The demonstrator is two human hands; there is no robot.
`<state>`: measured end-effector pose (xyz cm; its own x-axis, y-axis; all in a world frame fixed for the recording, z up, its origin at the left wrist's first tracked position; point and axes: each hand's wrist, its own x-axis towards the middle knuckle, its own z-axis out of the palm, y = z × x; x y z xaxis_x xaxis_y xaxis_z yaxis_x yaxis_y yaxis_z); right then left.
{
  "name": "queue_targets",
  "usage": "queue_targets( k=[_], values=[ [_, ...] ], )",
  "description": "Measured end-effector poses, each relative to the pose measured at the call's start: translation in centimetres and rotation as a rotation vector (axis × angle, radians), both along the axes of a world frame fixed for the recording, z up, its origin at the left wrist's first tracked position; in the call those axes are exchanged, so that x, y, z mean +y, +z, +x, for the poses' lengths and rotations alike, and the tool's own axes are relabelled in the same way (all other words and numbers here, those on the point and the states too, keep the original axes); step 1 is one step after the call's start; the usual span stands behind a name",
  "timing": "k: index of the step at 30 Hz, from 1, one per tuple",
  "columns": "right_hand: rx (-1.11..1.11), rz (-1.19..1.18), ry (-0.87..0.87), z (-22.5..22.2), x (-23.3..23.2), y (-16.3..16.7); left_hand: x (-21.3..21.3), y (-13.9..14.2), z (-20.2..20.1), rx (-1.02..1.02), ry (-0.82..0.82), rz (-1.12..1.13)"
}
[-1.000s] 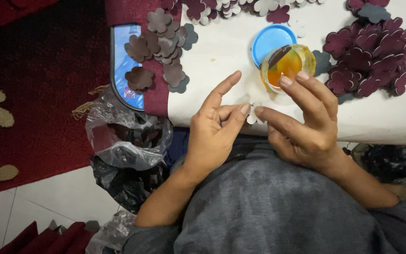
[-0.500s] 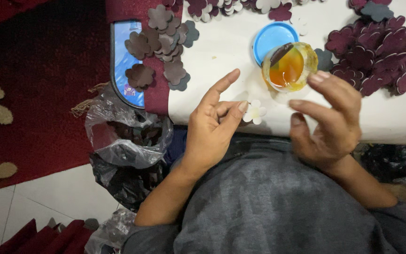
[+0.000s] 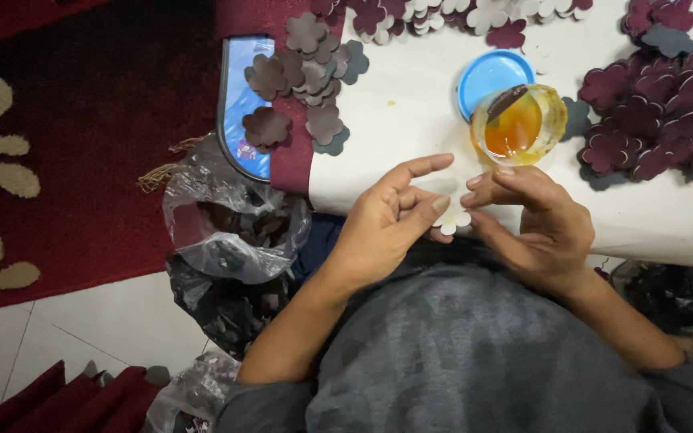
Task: The person repeatedly picks up small flower-shaped cutouts in white, maroon, and grey, applies a small amount of adhesive from a small container, and presses the pieces together to form layered units. The person works at a white table with piles of cutouts and a blue-lidded container nearby.
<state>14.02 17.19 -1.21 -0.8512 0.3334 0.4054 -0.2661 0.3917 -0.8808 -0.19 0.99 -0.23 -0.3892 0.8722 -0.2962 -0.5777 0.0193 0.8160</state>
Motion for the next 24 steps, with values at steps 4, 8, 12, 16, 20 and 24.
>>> queue_targets(
  k=[4,8,12,16,20,24],
  values=[
    [0.031,-0.058,0.036,-0.1,-0.2,-0.6,0.0,0.1,-0.1,-0.001,-0.026,-0.015],
    [0.02,-0.059,0.006,-0.1,-0.5,-0.8,-0.5,0.9,-0.5,0.171,-0.049,-0.161],
    [0.015,-0.062,-0.009,0.0,-0.6,-0.8,-1.2,1.7,-3.7,0.9,0.265,-0.294],
    [-0.001,-0.061,-0.03,0.1,-0.8,-0.9,-0.9,2.0,-8.6,1.273,0.427,-0.465],
    [-0.039,-0.031,-0.047,0.2,-0.9,-1.0,0.5,1.5,-11.8,1.516,0.375,-0.434],
    [-0.036,-0.008,-0.04,0.2,-0.5,-1.1,1.2,0.6,-12.7,1.608,0.351,-0.448]
  ],
)
